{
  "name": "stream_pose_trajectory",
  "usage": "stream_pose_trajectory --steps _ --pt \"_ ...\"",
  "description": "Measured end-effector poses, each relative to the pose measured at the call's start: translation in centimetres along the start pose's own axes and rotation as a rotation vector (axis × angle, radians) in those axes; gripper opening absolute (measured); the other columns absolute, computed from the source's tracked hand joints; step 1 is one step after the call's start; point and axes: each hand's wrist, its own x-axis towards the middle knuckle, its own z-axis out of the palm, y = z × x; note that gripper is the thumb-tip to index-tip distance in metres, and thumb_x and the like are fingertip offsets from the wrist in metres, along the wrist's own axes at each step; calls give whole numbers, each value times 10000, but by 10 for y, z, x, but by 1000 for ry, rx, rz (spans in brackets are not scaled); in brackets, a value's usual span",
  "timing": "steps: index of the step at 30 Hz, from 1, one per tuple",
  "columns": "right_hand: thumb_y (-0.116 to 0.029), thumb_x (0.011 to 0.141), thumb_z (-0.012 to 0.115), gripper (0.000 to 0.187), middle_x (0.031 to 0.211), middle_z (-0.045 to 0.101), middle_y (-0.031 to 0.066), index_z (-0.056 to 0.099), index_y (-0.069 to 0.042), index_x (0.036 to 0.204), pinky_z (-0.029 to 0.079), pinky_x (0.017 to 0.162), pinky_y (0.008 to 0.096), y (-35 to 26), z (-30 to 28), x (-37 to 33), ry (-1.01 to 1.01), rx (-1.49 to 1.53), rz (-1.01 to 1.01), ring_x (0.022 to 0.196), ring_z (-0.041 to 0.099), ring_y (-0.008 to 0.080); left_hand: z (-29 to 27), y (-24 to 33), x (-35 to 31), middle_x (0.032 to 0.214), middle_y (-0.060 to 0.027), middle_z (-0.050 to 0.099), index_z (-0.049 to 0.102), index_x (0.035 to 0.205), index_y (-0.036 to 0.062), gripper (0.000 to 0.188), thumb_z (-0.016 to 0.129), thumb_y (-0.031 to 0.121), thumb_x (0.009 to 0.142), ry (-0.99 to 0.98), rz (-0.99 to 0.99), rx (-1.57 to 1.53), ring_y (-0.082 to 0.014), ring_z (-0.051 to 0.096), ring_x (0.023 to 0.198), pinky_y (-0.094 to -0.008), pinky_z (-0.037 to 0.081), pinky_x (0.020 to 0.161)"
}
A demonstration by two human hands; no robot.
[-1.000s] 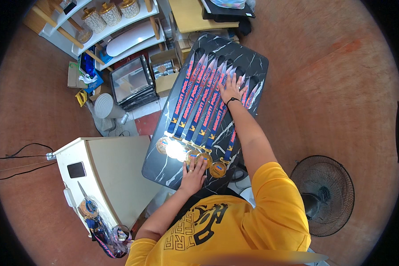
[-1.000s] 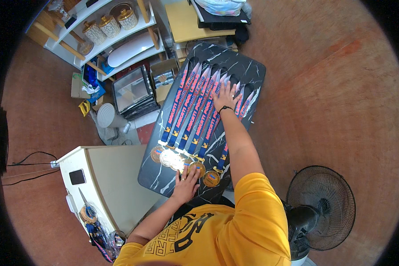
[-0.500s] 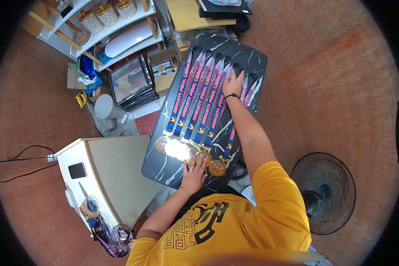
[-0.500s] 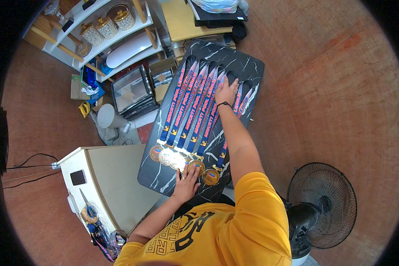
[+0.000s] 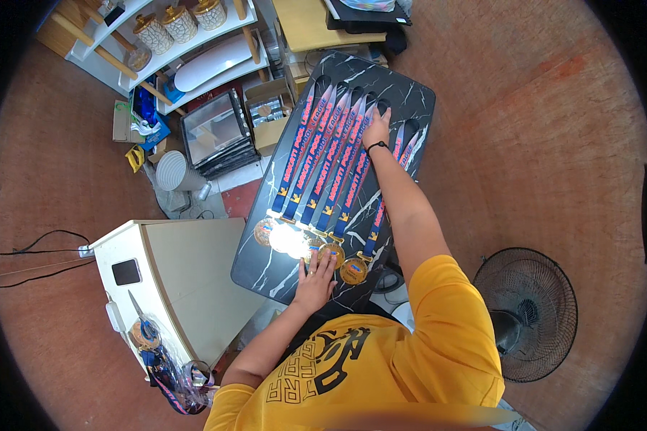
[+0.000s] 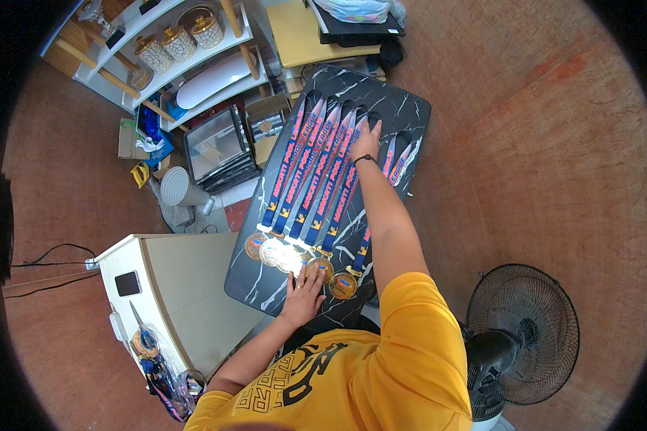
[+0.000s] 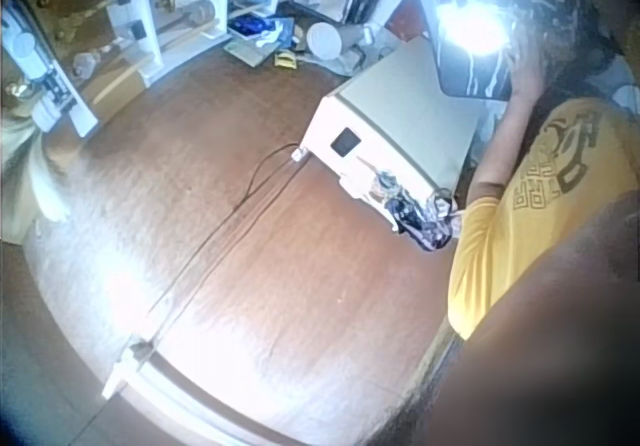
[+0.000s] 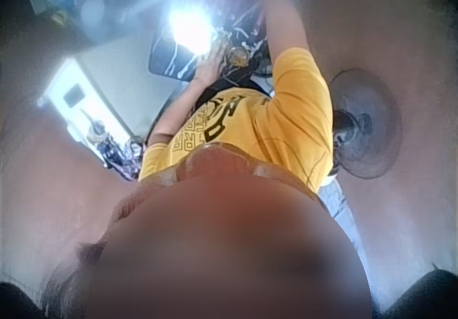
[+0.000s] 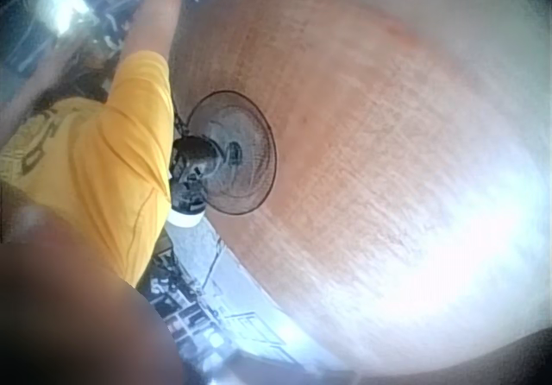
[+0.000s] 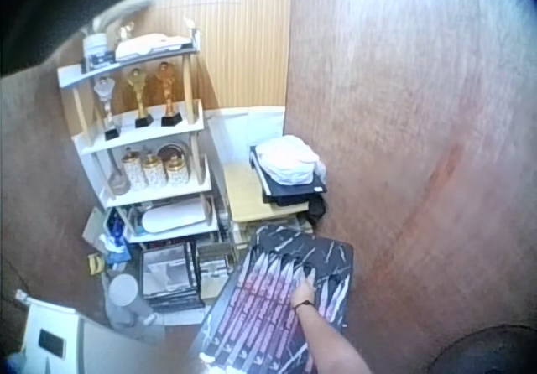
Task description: The person assembles medals by attaching ribbons to the medal discs on a table. They retrieve scissors from a nearby desk, return to the table, and repeatedly attach ribbons to each medal, aligning and pressing them into place.
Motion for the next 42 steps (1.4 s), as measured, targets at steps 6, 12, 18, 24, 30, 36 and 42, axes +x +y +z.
stream_pose_trajectory --steps 6,12,18,24,30,36,42 --pt "44 789 585 641 1575 182 252 495 -106 1405 389 1099 412 -3 -3 1 -17 -3 3 1390 359 402 -3 4 -1 1591 -120 219 294 1516 111 718 618 324 912 14 -6 2 -380 178 1466 -649 175 1126" --pt "-21 814 617 544 1534 284 271 551 -82 1350 391 1091 412 -6 -17 -41 138 166 -150 1355 408 412 -2 6 -2 1596 -129 199 292 1515 94 725 614 334 912 -14 5 14 -371 140 1480 -642 170 1133" --pt "-36 821 654 428 1469 404 244 617 -59 1247 411 1060 396 17 -59 -148 145 350 -244 1302 481 370 -2 9 1 1605 -131 171 276 1521 80 724 587 355 927 -56 6 84 -354 110 1490 -628 145 1151" --pt "-57 831 687 226 969 617 73 650 -31 1053 530 700 279 76 -104 -243 20 351 0 726 599 107 -8 17 -3 1588 -126 225 327 1488 73 688 609 327 914 -3 -1 31 -354 222 1452 -602 205 1131" --pt "-245 770 787 312 749 664 101 641 -30 945 519 663 328 110 -107 -308 -446 154 208 715 660 210 16 42 -18 1210 -132 527 595 1197 83 382 669 261 867 115 -231 -361 -320 489 1155 -472 393 952" --pt "-303 739 805 339 841 692 189 637 -35 860 529 723 437 104 -88 -327 -352 -29 149 815 673 369 68 38 -4 1079 -149 617 625 1150 8 373 689 243 867 39 -512 -965 -263 577 1012 -360 451 892" --pt "-78 830 728 156 725 641 58 587 -31 877 501 615 301 114 -74 -335 -330 228 130 655 625 140 76 43 -8 1084 -137 631 617 1165 -31 370 672 194 876 46 -522 -1029 -188 593 952 -311 478 831"
